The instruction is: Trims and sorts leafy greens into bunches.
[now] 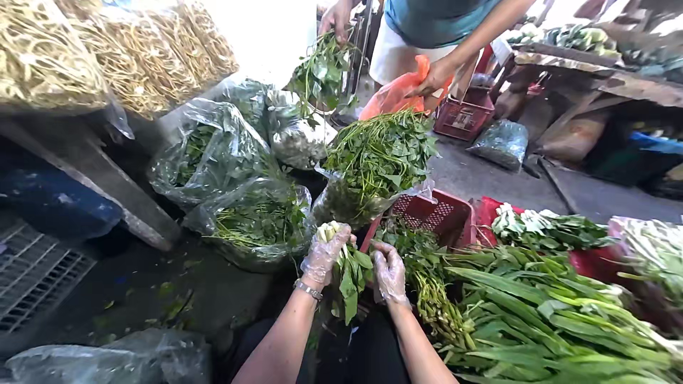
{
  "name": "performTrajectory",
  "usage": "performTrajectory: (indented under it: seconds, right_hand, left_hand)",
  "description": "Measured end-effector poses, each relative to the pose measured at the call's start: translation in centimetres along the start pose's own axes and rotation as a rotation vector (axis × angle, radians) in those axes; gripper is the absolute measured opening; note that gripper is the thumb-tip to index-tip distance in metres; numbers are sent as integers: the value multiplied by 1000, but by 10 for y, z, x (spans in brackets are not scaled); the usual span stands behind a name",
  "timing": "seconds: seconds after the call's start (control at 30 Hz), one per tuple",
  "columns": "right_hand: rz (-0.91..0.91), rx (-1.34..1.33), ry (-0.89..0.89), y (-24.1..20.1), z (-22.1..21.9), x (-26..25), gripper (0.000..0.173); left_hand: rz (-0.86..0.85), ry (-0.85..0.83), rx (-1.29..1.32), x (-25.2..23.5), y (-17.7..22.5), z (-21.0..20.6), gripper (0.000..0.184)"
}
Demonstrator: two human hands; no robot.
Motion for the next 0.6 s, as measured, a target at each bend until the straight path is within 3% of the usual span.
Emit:
performTrajectory:
  seconds: [0.1,0.2,0.37,0.6]
  right_hand:
    - [17,-160,63,-9,6,-3,26]
    - [173,-241,31,-36,4,-1,16]
    - [289,-143,-93,-49,-22,1,31]
    - [38,-311,-35,-51,-21,-4,12]
  left_hand:
    - [-29,-7,-29,-1,1,1,18]
    - [-104,-19,-152,-3,0,0,22]
    - [-55,-9,-207,2,-10,-6,32]
    - [55,-44,76,1,-14,-6,22]
Point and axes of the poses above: each hand's wrist, its own x-axis away from the middle knuckle, its own z-axis out of the back of the hand, y = z × x, the point moved 9 cm from there along -x, towards the middle knuckle, and after that the axes turned 5 degrees about y, right-handed, at the moved point
